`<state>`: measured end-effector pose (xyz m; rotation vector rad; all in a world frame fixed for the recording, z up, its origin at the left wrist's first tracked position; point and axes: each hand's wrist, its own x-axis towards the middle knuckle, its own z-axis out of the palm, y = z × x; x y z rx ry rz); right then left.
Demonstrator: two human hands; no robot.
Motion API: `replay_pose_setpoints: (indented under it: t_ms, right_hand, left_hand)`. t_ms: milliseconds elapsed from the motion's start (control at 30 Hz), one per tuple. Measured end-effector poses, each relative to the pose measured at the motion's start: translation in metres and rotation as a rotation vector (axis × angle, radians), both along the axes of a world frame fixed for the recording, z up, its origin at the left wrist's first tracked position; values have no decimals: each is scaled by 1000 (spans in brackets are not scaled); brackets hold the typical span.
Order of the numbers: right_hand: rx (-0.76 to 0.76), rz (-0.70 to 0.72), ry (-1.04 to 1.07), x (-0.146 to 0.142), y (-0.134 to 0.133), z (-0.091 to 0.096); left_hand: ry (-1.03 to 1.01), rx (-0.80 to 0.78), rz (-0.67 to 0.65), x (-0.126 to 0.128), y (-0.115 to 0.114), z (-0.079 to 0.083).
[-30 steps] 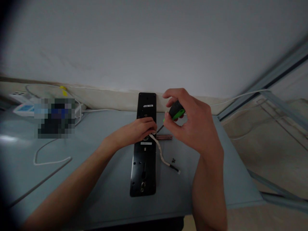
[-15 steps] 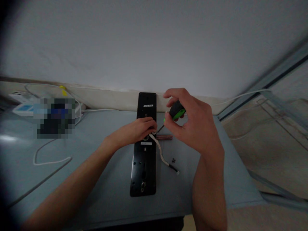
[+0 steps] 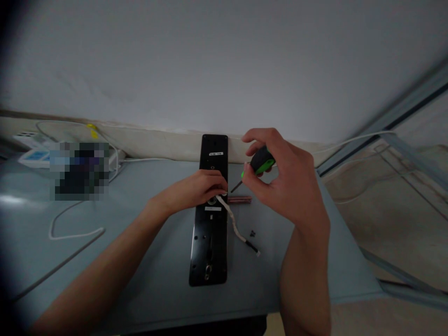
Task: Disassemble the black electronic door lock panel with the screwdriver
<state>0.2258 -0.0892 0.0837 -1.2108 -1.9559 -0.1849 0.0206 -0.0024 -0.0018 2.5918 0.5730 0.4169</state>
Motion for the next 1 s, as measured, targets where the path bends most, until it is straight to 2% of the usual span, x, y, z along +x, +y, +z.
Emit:
replay_pose_setpoints:
  t_ms: [733,1000]
  right_hand:
    - [10,-2,-16,1,0,1]
    - [-6,-21,-20,1,-1,0]
  left_hand:
    - [124,20,77,8,-7,5]
    - [54,16,36,5,-4,2]
